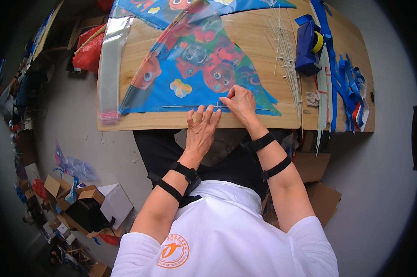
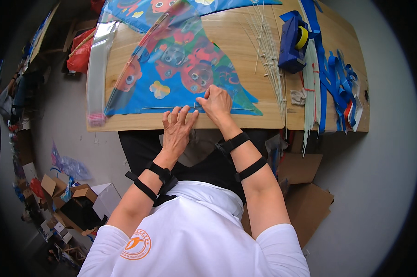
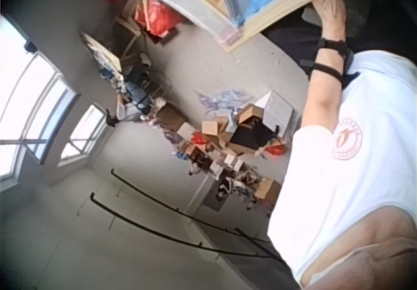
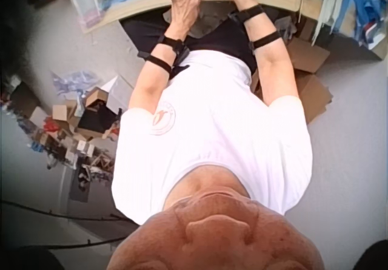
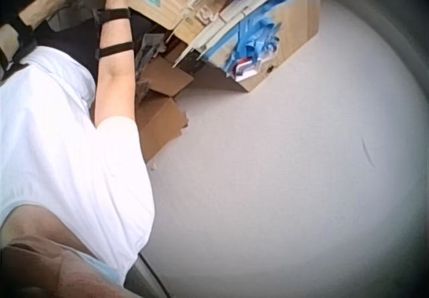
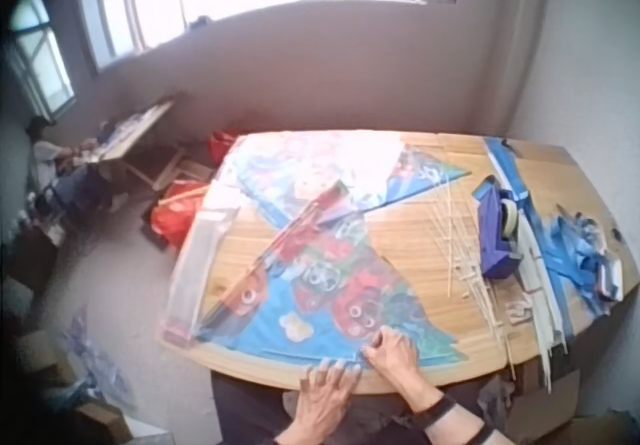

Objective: Assembling a toy kite by attaching plastic rods, aligning material boundaries, and securing parts with adhesive tape.

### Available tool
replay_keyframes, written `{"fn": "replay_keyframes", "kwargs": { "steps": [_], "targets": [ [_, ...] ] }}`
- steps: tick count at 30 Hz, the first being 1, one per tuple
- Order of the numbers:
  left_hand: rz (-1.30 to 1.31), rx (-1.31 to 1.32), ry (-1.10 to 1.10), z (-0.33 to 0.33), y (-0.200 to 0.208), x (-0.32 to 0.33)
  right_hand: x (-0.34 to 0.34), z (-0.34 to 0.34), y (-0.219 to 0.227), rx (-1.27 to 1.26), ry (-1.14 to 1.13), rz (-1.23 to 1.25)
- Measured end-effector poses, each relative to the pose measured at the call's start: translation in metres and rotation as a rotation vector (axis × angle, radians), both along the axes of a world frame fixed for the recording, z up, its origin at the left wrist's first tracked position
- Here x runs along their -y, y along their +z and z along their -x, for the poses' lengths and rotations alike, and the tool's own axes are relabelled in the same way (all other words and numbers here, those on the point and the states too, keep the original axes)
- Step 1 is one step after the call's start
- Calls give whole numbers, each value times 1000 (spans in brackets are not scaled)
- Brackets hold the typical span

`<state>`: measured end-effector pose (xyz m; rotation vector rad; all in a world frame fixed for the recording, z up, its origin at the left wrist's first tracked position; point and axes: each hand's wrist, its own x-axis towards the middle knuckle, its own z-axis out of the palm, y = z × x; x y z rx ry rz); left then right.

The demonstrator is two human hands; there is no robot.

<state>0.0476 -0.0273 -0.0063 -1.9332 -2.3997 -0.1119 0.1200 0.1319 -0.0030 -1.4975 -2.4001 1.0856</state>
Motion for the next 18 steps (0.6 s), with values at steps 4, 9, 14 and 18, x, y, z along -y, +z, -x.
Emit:
{"fn": "replay_keyframes", "kwargs": {
  "steps": [4,9,14,18],
  "targets": [
    [-5,44,-1,2,2,-2,1,2,1,9,57,-153],
    [-29,71,-71,2,15,-13,-24,-29,16,-203,-285,-38],
    [-154,227,-109,3,31,-35,-89,-103,37,-398,-550,-264],
    [-170,362,-341,-21,57,-108,-165,-165,42,-338,-707,-392]
  ]
}}
